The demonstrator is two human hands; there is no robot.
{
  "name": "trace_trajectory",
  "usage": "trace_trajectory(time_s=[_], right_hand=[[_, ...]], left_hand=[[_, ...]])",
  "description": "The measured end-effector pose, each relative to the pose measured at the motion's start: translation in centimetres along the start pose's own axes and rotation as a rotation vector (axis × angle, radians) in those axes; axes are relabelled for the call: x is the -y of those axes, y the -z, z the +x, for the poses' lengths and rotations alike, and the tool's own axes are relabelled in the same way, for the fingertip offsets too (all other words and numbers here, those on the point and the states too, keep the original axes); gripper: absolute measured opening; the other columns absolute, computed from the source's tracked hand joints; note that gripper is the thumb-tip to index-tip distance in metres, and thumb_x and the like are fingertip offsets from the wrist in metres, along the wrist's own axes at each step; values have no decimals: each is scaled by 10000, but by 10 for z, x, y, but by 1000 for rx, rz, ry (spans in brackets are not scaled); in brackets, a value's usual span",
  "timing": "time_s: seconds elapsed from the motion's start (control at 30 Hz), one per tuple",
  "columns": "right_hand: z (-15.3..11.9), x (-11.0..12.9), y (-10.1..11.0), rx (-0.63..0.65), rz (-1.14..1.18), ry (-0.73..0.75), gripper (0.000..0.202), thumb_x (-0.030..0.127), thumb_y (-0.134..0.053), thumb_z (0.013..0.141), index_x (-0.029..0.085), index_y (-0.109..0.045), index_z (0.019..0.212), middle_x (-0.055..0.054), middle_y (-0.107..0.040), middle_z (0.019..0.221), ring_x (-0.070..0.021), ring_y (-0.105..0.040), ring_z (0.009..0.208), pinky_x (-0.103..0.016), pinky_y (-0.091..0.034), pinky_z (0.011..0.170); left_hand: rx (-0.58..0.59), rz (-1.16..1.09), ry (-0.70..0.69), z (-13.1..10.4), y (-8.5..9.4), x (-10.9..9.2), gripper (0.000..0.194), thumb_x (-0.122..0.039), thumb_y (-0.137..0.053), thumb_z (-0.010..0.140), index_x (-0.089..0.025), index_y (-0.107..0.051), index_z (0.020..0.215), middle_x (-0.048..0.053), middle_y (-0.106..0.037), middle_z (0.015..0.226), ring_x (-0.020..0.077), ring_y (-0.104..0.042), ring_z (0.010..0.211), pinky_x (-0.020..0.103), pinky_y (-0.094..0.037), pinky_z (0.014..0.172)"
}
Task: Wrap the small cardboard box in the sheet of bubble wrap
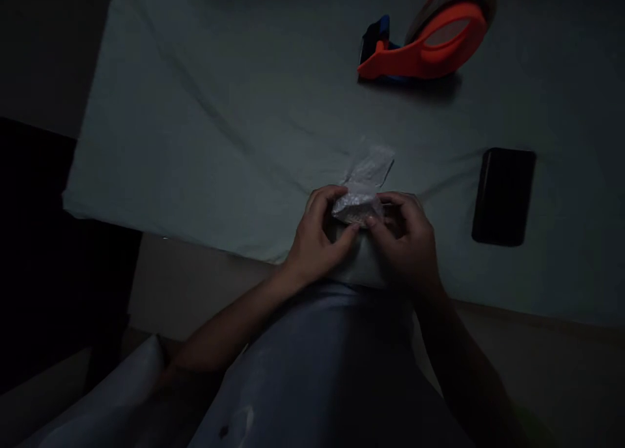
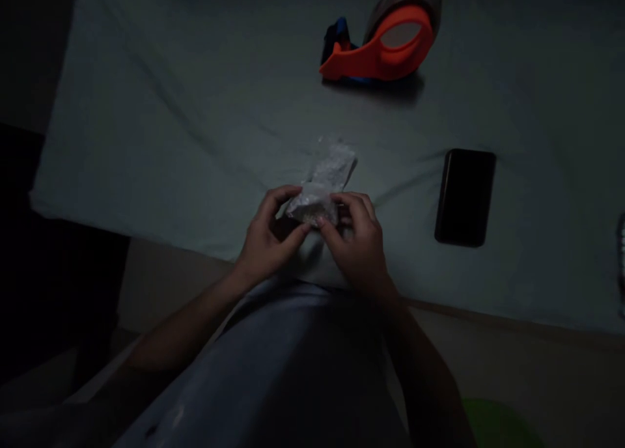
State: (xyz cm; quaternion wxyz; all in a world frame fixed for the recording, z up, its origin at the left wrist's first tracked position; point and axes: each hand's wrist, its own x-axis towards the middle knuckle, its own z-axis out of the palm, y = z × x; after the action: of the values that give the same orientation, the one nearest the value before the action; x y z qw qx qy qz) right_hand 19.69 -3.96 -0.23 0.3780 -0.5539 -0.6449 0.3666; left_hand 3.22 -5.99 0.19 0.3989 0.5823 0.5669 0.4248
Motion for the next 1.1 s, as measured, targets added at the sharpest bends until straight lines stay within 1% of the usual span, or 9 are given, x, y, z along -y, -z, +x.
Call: trace_trajectory(time_s=[0.1, 0.17, 0.3, 0.43, 0.57, 0.7, 0.87, 1.0, 1.1], right_hand=[[-7, 0, 0, -76, -94, 107, 173, 213, -658, 782, 225, -584, 938, -42, -607, 946, -193, -614, 918, -332, -537, 774], [-13, -3, 0, -85, -146, 114, 145, 211, -636, 799, 233, -568, 925, -28, -610, 885, -190, -620, 857, -332, -536, 751], [-21, -12, -1, -116, -211, 88, 191, 233, -578, 849, 236, -568, 1040, -33, -661, 930, -189, -650, 828, -326, -550, 715], [-21, -19, 4, -184, -260, 18, 305, 198, -548, 833, 231, -549, 1136, -59, -657, 1033, -213, -654, 889, -359, -557, 740], [-14, -21, 12, -150, -296, 89, 552, 114, -510, 784, 247, -477, 1318, -95, -587, 1192, -245, -613, 1059, -427, -544, 874], [-6, -20, 18, -5, -377, 127, 690, 49, -444, 715, 255, -490, 1372, -104, -531, 1226, -258, -581, 1104, -489, -499, 971], [2, -21, 24, 25, -477, 2, 581, 114, -472, 751, 184, -544, 1323, -128, -581, 1138, -283, -594, 1046, -491, -524, 924], [1, -25, 25, 32, -530, -21, 360, 223, -501, 837, 186, -626, 1172, -127, -576, 1086, -303, -577, 1042, -542, -506, 933], [0, -28, 26, -13, -532, 82, 257, 328, -565, 866, 186, -639, 1067, -147, -556, 1188, -343, -521, 1154, -599, -448, 988]], left_hand=[[-64, 50, -148, -8, -12, 3, 376, -217, -637, 811, -222, -482, 1154, 100, -536, 1219, 237, -492, 1268, 415, -431, 1071], [-76, 142, -201, -10, -15, 8, 396, -202, -650, 789, -223, -484, 1148, 91, -546, 1167, 254, -488, 1249, 448, -423, 1067], [-86, 252, -280, -10, -11, 13, 401, -170, -599, 799, -200, -506, 1187, 101, -533, 1176, 245, -500, 1189, 453, -428, 1055], [-94, 272, -319, -5, -2, 14, 458, -41, -422, 804, -198, -524, 1221, 120, -446, 1354, 223, -449, 1307, 441, -396, 1107], [-47, 371, -267, 3, 7, 22, 405, -58, -427, 793, -199, -595, 1134, 108, -339, 1484, 266, -347, 1412, 470, -362, 1141], [17, 495, -169, 12, 13, 32, 481, -134, -492, 773, -194, -554, 1246, 107, -478, 1399, 314, -276, 1446, 530, -280, 1177], [10, 596, -28, 24, 16, 35, 510, -330, -581, 821, -192, -499, 1306, 135, -547, 1320, 345, -255, 1447, 612, -184, 1175], [-11, 631, 34, 25, 21, 38, 497, -537, -594, 844, -213, -563, 1220, 142, -341, 1513, 377, -119, 1488, 637, -124, 1170], [-60, 601, -10, 22, 27, 40, 390, -507, -582, 868, -218, -599, 1130, 114, -254, 1567, 370, -57, 1503, 625, -100, 1184]])
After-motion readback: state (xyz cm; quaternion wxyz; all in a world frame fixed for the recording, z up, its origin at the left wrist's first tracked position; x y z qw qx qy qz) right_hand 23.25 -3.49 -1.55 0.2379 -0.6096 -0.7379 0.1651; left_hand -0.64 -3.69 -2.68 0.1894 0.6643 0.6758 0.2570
